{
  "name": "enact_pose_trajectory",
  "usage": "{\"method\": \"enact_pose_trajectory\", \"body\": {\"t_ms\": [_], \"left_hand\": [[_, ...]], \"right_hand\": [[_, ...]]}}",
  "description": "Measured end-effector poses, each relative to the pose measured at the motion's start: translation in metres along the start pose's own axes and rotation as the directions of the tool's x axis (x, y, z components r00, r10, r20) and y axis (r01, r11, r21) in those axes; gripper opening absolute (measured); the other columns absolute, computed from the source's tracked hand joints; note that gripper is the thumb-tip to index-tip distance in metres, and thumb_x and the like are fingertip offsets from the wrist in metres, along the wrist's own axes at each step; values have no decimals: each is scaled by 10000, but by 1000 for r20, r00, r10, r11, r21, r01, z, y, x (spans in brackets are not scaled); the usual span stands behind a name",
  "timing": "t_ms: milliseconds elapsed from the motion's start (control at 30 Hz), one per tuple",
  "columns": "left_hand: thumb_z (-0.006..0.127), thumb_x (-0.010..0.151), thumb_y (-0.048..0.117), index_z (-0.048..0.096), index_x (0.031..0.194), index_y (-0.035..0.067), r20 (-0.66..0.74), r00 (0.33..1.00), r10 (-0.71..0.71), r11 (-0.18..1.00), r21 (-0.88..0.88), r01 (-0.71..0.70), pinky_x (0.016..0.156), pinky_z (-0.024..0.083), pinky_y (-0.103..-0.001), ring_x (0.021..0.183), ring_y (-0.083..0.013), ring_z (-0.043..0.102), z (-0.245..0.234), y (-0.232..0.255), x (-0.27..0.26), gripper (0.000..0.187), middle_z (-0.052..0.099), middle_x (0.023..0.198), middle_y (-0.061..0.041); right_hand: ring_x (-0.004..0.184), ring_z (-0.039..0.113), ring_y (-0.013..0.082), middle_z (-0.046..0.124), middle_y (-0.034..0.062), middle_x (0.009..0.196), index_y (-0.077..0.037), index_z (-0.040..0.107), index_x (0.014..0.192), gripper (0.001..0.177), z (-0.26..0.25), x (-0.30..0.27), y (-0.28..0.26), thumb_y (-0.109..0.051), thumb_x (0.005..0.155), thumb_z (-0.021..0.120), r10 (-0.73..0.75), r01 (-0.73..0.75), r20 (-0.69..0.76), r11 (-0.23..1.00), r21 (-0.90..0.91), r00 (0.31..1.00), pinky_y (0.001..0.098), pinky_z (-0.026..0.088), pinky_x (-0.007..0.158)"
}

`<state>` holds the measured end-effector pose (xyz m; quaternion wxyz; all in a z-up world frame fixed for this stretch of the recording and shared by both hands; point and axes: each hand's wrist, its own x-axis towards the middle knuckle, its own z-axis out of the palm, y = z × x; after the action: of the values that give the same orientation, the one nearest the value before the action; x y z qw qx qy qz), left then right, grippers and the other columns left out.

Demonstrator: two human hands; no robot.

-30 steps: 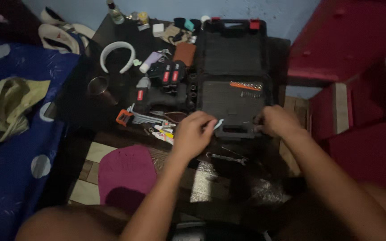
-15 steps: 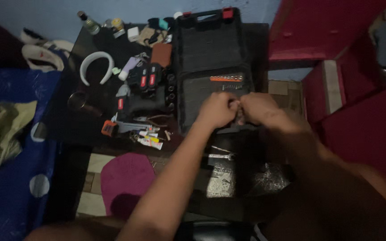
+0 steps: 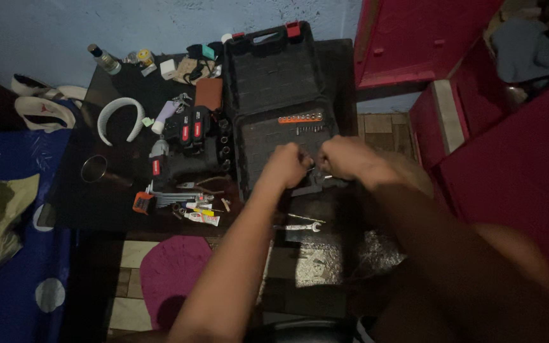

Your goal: The person sits at a small table and sorts loose hand tools, including wrenches, screwdriver bits and sockets, picking them up one at a time and placing them into the trays of an open toolbox. They continue arranging the tools into the case compartments throughout the clip.

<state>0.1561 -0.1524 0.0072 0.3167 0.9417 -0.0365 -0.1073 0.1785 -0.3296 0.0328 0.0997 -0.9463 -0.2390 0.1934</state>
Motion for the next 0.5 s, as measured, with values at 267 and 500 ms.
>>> {"method": "enact_pose_trajectory", "body": {"t_ms": [267, 500], "left_hand": [[924, 659, 225, 730, 1096, -11, 180, 982, -57, 962, 272, 6, 933, 576, -425, 1084, -396, 695, 33, 9, 31, 533, 702, 1126, -267], [879, 712, 245, 743, 1069, 7, 182, 983, -32, 957, 291, -23, 922, 573, -444, 1068, -397, 693, 40, 14, 38, 450, 713, 1128, -239]], "right_hand": [[881, 769, 309, 772, 165, 936, -81, 786, 987, 267, 13, 13, 32, -45, 723, 771, -148, 155, -67, 981, 117, 987, 411, 598, 772], [810, 756, 340, 749, 219, 883, -53, 799, 894, 120, 22, 20, 26, -65, 809, 715, -70, 70, -6, 997, 28, 998, 446, 580, 708]]}}
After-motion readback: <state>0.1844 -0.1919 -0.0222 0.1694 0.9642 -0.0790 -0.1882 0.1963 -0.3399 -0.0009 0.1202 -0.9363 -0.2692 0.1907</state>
